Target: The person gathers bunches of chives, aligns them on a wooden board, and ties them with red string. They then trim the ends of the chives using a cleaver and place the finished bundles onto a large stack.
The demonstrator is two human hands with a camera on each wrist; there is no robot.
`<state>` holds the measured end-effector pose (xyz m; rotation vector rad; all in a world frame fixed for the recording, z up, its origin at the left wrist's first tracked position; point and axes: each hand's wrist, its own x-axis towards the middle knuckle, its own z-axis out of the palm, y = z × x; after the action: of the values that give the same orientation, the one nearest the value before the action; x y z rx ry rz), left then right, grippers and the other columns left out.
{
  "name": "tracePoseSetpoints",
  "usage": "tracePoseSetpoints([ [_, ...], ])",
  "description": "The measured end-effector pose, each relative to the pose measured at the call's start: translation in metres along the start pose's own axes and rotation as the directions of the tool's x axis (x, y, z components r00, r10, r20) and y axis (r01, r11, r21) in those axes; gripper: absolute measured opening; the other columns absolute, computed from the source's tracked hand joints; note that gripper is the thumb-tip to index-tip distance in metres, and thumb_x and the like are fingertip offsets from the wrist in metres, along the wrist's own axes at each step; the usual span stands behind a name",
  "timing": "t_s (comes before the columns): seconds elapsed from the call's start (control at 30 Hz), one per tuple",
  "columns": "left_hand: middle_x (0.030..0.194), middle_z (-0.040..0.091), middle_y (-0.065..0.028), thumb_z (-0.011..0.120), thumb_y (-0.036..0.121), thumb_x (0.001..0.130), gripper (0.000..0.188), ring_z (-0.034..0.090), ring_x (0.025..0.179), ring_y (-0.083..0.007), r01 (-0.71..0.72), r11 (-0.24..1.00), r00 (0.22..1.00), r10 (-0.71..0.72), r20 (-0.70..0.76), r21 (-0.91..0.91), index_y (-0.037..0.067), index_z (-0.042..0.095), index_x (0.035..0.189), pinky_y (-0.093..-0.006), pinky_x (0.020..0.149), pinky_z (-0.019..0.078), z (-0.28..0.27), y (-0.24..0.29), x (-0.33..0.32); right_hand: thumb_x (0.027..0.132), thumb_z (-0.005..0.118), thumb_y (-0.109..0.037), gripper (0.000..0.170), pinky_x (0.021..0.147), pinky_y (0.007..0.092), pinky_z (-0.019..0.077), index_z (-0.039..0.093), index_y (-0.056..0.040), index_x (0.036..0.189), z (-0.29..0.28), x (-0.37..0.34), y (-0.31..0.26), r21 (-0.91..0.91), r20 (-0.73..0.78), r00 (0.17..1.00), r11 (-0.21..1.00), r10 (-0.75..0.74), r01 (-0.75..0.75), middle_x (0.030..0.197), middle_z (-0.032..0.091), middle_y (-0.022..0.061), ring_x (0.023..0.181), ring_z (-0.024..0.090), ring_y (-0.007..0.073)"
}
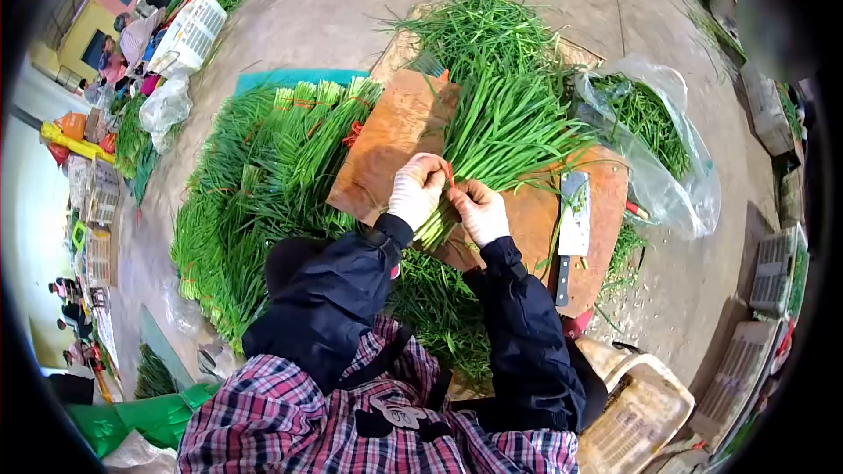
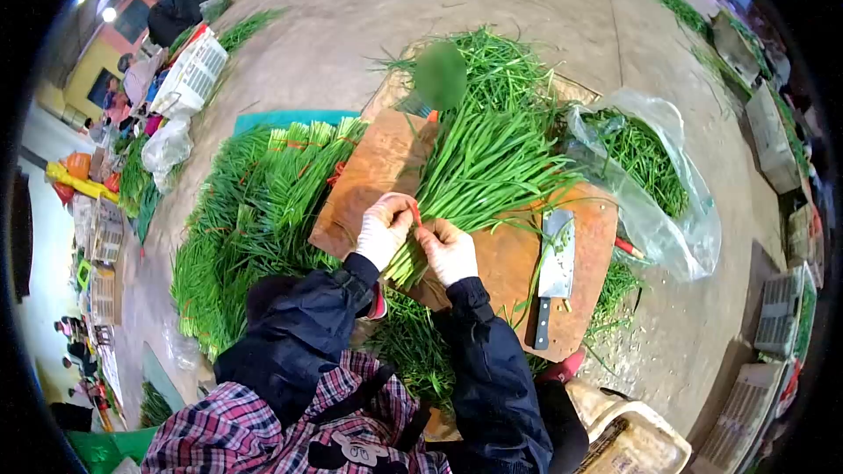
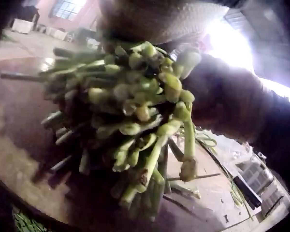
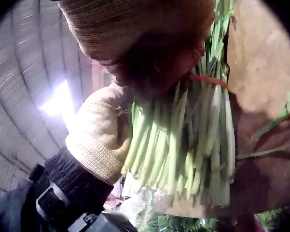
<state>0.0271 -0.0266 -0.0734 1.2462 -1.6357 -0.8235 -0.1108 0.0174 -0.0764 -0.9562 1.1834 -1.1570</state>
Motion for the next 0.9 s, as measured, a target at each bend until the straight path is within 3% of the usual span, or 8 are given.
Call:
tracePoseSetpoints([
  [0.03, 0.086, 0.062, -0.0047, 0.059, 0.000, 0.082, 0.007, 0.056, 0.078, -0.0120, 0.046, 0.999, 0.999, -0.046, -0.008, 0.017, 0.000, 0.063, 0.088, -0.0256, 0.072, 0.0467, -0.005, 0.000, 0.003, 0.084, 0.064, -0.015, 0.014, 0.058, 0.0247, 0.0445, 0.064, -0.0016, 0.083, -0.001, -0.001, -0.003, -0.102, -0.003, 1.000, 0.995, -0.003, 0.002, 0.064, 0.060, 0.0015, 0.060, 0.051, 0.0071],
  [0.1, 0.084, 0.064, -0.0031, 0.060, 0.005, 0.083, 0.008, 0.056, 0.078, -0.0105, 0.292, 0.943, 0.956, -0.290, 0.038, -0.158, 0.001, 0.065, 0.089, -0.0251, 0.072, 0.0460, -0.012, 0.000, 0.012, 0.083, 0.063, -0.020, 0.016, 0.059, 0.0271, 0.0463, 0.065, -0.0044, 0.084, 0.001, -0.001, -0.014, -0.334, 0.021, 0.995, 0.937, -0.099, 0.100, 0.063, 0.061, 0.0069, 0.058, 0.057, 0.0136],
  [0.2, 0.084, 0.065, -0.0029, 0.062, 0.010, 0.083, 0.010, 0.057, 0.079, -0.0100, 0.392, 0.879, 0.920, -0.374, 0.114, -0.273, 0.002, 0.066, 0.089, -0.0243, 0.073, 0.0454, -0.021, -0.004, 0.018, 0.082, 0.062, -0.027, 0.020, 0.060, 0.0307, 0.0482, 0.066, -0.0073, 0.085, 0.008, 0.001, -0.036, -0.593, 0.046, 0.994, 0.798, -0.101, 0.109, 0.065, 0.061, 0.0119, 0.060, 0.061, 0.0228],
  [0.3, 0.085, 0.066, -0.0030, 0.063, 0.011, 0.082, 0.011, 0.057, 0.080, -0.0097, 0.403, 0.836, 0.915, -0.379, 0.138, -0.374, 0.002, 0.066, 0.088, -0.0243, 0.075, 0.0451, -0.026, -0.007, 0.018, 0.082, 0.060, -0.031, 0.023, 0.061, 0.0332, 0.0492, 0.067, -0.0091, 0.085, 0.013, 0.004, -0.043, -0.674, 0.039, 0.996, 0.733, -0.085, 0.089, 0.066, 0.062, 0.0143, 0.062, 0.062, 0.0280],
  [0.43, 0.086, 0.066, -0.0022, 0.063, 0.012, 0.083, 0.012, 0.057, 0.080, -0.0095, 0.401, 0.819, 0.915, -0.383, 0.129, -0.410, 0.002, 0.066, 0.088, -0.0243, 0.075, 0.0455, -0.027, -0.002, 0.017, 0.081, 0.058, -0.034, 0.027, 0.063, 0.0354, 0.0500, 0.068, -0.0097, 0.088, 0.017, 0.004, -0.037, -0.708, 0.004, 0.990, 0.699, -0.143, 0.104, 0.069, 0.063, 0.0157, 0.067, 0.063, 0.0314],
  [0.57, 0.084, 0.065, -0.0023, 0.061, 0.009, 0.084, 0.010, 0.057, 0.078, -0.0091, 0.357, 0.882, 0.934, -0.338, 0.114, -0.307, 0.001, 0.065, 0.089, -0.0237, 0.074, 0.0458, -0.024, -0.007, 0.015, 0.079, 0.057, -0.036, 0.031, 0.069, 0.0365, 0.0506, 0.068, -0.0095, 0.091, 0.020, 0.004, -0.038, -0.729, -0.019, 0.994, 0.682, -0.108, 0.060, 0.074, 0.064, 0.0167, 0.074, 0.064, 0.0330],
  [0.67, 0.082, 0.064, -0.0024, 0.061, 0.008, 0.085, 0.009, 0.057, 0.076, -0.0090, 0.359, 0.869, 0.932, -0.349, 0.094, -0.340, 0.000, 0.064, 0.090, -0.0230, 0.071, 0.0461, -0.020, -0.007, 0.012, 0.079, 0.057, -0.036, 0.031, 0.070, 0.0364, 0.0508, 0.068, -0.0093, 0.091, 0.022, 0.005, -0.044, -0.773, -0.024, 0.997, 0.633, -0.067, 0.024, 0.075, 0.065, 0.0172, 0.075, 0.064, 0.0327],
  [0.9, 0.084, 0.064, -0.0040, 0.060, 0.006, 0.086, 0.009, 0.057, 0.076, -0.0098, 0.304, 0.919, 0.948, -0.317, -0.011, -0.249, 0.000, 0.060, 0.093, -0.0236, 0.071, 0.0468, -0.014, -0.020, 0.010, 0.078, 0.058, -0.034, 0.029, 0.066, 0.0345, 0.0503, 0.068, -0.0081, 0.087, 0.018, 0.001, -0.031, -0.619, -0.077, 0.994, 0.785, -0.076, 0.012, 0.068, 0.063, 0.0162, 0.067, 0.064, 0.0301],
])
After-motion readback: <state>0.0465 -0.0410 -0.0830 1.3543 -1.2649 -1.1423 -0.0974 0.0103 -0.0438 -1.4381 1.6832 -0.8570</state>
